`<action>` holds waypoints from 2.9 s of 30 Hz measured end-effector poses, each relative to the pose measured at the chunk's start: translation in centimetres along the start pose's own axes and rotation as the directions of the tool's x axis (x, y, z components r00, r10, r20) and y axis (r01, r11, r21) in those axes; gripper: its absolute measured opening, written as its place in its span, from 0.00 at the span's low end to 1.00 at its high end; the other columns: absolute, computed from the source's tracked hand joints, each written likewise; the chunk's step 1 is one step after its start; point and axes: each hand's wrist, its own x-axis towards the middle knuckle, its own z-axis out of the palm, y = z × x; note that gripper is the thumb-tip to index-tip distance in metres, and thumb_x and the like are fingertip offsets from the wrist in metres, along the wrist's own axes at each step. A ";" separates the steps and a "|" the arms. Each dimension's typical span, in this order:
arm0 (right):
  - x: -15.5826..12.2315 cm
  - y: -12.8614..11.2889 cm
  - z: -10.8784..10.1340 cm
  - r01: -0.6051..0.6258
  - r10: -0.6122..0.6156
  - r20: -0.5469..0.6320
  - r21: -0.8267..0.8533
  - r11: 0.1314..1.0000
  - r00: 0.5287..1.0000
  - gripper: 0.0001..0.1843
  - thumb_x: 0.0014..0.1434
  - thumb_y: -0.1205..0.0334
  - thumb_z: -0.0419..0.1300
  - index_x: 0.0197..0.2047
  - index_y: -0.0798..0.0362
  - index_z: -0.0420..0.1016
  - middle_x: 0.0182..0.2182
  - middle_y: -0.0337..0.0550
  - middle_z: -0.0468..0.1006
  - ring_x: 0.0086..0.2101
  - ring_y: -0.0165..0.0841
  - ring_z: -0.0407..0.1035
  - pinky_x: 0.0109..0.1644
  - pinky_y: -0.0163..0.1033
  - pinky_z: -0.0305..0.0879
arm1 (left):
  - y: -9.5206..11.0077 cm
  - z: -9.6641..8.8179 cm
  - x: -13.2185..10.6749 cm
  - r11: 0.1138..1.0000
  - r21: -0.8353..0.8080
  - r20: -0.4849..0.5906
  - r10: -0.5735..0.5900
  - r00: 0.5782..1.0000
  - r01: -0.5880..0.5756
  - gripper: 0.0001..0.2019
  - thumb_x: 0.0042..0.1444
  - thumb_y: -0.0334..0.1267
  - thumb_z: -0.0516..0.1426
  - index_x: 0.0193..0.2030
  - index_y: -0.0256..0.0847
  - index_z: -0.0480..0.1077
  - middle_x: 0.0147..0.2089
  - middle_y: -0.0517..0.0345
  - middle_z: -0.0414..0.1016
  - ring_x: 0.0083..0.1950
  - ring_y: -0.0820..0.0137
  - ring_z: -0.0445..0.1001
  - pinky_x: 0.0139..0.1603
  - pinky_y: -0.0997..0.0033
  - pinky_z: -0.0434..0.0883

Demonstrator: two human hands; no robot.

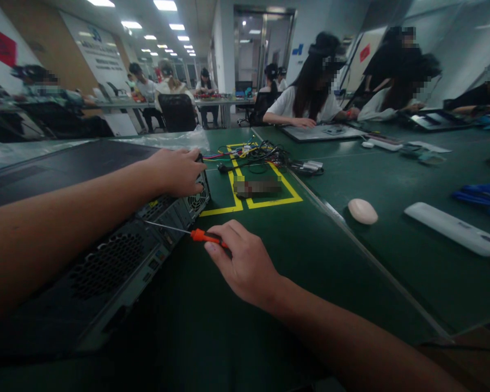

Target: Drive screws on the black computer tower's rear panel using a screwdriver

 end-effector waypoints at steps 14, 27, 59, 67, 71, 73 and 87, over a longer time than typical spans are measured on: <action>-0.3 -0.3 0.5 -0.020 0.019 0.036 0.022 1.000 0.999 0.13 0.74 0.63 0.59 0.60 0.49 0.70 0.50 0.47 0.81 0.43 0.39 0.76 0.47 0.45 0.71 | -0.2 0.1 0.1 0.999 -0.049 0.001 0.006 1.000 -0.006 0.35 0.66 0.55 0.55 0.77 0.48 0.70 0.79 0.39 0.66 0.75 0.38 0.68 0.70 0.40 0.68; -0.1 -0.3 0.2 -0.020 0.019 0.065 0.013 1.000 0.998 0.11 0.75 0.66 0.59 0.59 0.50 0.72 0.49 0.46 0.80 0.44 0.39 0.76 0.47 0.46 0.71 | -0.1 0.0 0.0 0.999 -0.038 0.012 0.000 1.000 0.000 0.35 0.66 0.55 0.54 0.77 0.48 0.70 0.80 0.40 0.65 0.75 0.40 0.67 0.71 0.42 0.67; -0.1 -0.6 -0.1 -0.035 0.033 0.051 0.041 0.999 0.998 0.09 0.76 0.62 0.59 0.57 0.49 0.73 0.47 0.44 0.80 0.41 0.37 0.75 0.46 0.45 0.69 | -0.2 -0.1 0.0 0.999 -0.038 0.010 0.000 1.000 0.001 0.36 0.65 0.55 0.54 0.77 0.47 0.70 0.81 0.39 0.64 0.75 0.39 0.68 0.69 0.42 0.68; -0.1 -0.3 -0.1 -0.013 0.013 -0.006 0.024 1.000 1.000 0.11 0.78 0.56 0.58 0.56 0.51 0.77 0.46 0.44 0.79 0.41 0.37 0.74 0.45 0.44 0.68 | 0.0 -0.2 -0.1 0.998 -0.055 0.007 -0.008 1.000 0.009 0.35 0.65 0.55 0.56 0.77 0.48 0.71 0.80 0.40 0.65 0.75 0.39 0.69 0.70 0.42 0.68; -0.2 -0.3 0.1 -0.027 0.025 0.045 0.030 0.999 0.999 0.14 0.80 0.54 0.54 0.57 0.52 0.77 0.46 0.46 0.80 0.41 0.37 0.75 0.43 0.43 0.66 | 0.1 -0.4 -0.3 1.000 -0.031 0.009 -0.004 1.000 0.004 0.34 0.66 0.57 0.54 0.76 0.47 0.72 0.80 0.38 0.64 0.75 0.39 0.69 0.68 0.43 0.70; -0.3 -0.5 0.1 -0.036 0.033 0.065 0.051 0.998 0.997 0.14 0.80 0.53 0.54 0.58 0.51 0.75 0.47 0.46 0.81 0.41 0.37 0.76 0.44 0.43 0.67 | 0.2 -0.5 -0.3 1.000 -0.013 0.011 -0.009 1.000 0.010 0.34 0.67 0.56 0.54 0.76 0.48 0.71 0.81 0.39 0.64 0.76 0.41 0.68 0.68 0.44 0.70; -0.2 -0.4 0.3 -0.050 0.046 0.071 0.050 0.998 0.996 0.09 0.73 0.65 0.58 0.55 0.48 0.70 0.46 0.44 0.81 0.40 0.37 0.76 0.43 0.42 0.66 | 0.4 -0.6 -0.3 1.000 0.000 0.023 -0.007 1.000 0.007 0.34 0.67 0.55 0.55 0.77 0.45 0.70 0.82 0.37 0.63 0.77 0.40 0.68 0.71 0.44 0.69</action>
